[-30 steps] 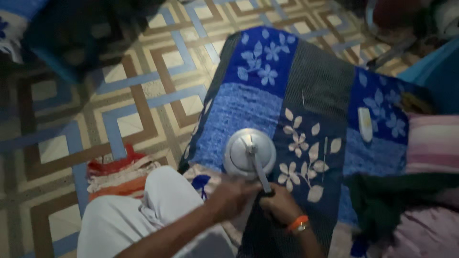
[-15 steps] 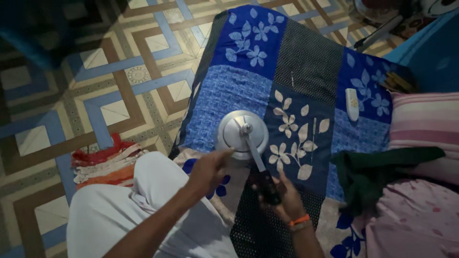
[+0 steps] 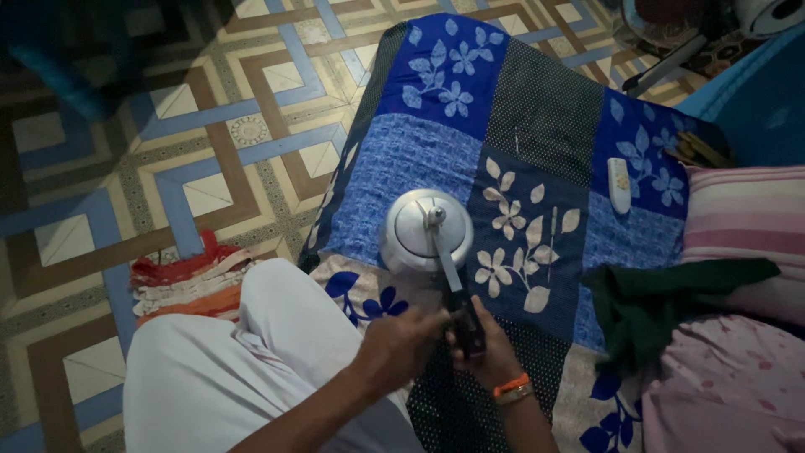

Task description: The person sits on the floor next to a bed and works on a small metal component with both hands, twisting and fitting it. They then pick up a pressure cooker lid, attach the component to it, and handle the cooker pot, fitting the parts together.

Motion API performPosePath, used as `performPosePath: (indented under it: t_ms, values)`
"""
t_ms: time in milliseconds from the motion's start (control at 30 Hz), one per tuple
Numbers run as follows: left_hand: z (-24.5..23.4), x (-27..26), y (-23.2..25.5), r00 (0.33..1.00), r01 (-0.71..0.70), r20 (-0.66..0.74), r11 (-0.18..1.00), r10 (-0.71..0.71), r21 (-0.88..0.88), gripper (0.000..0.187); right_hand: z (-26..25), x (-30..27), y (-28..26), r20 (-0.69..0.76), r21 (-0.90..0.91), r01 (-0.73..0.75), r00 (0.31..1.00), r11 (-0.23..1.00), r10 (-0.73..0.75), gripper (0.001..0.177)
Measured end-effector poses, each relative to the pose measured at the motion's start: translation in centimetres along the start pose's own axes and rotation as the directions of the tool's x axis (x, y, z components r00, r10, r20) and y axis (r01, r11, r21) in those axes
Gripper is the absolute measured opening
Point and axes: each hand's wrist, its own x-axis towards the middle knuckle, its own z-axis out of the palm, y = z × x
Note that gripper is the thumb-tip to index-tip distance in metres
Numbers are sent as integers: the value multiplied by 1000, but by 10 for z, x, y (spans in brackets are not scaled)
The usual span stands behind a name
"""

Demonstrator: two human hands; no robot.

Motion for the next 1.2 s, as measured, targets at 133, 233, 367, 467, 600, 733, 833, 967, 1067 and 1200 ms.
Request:
performPosePath:
  t_ms: [133,233,367,467,600,733,833,967,1067,1200]
  values:
    - [-4,2,2,998,-3,60,988,-6,157,30,0,5,4,-17,-41,48,999,998,-49,59]
    - [-7,2,6,1000,-3,9,995,2,100,25,-4,7,11,29,-43,79,997,996,-78,61]
    - [-15,6,9,998,50,38,995,-53,91,26,-4,12,14,-82,-14,28,996,1000,-29,55]
    - [-24,1,6,990,140,-2,990,-140,3,22,4,6,18,-119,-100,85,988,991,-97,55]
    - [-22,7,-7,930,349,-64,924,-362,-159,20,33,-7,-4,-169,-602,403,779,689,-604,54]
    - [2,-3,-29,785,558,-60,746,-616,-364,22,65,-22,-21,-212,-888,147,710,435,-672,57]
    - [17,-3,-53,593,564,104,320,-799,-761,23,83,-19,-32,-55,-994,30,707,107,-705,67]
    - [23,-10,-85,636,527,-160,576,-755,-625,25,84,3,-29,-74,-978,103,638,180,-767,61]
    - [26,-14,-103,623,552,-171,583,-764,-596,25,62,20,-25,-234,-893,60,783,445,-576,59]
    - [35,-16,-111,653,498,-110,535,-749,-683,25,39,33,-7,-217,-723,83,916,685,-339,41]
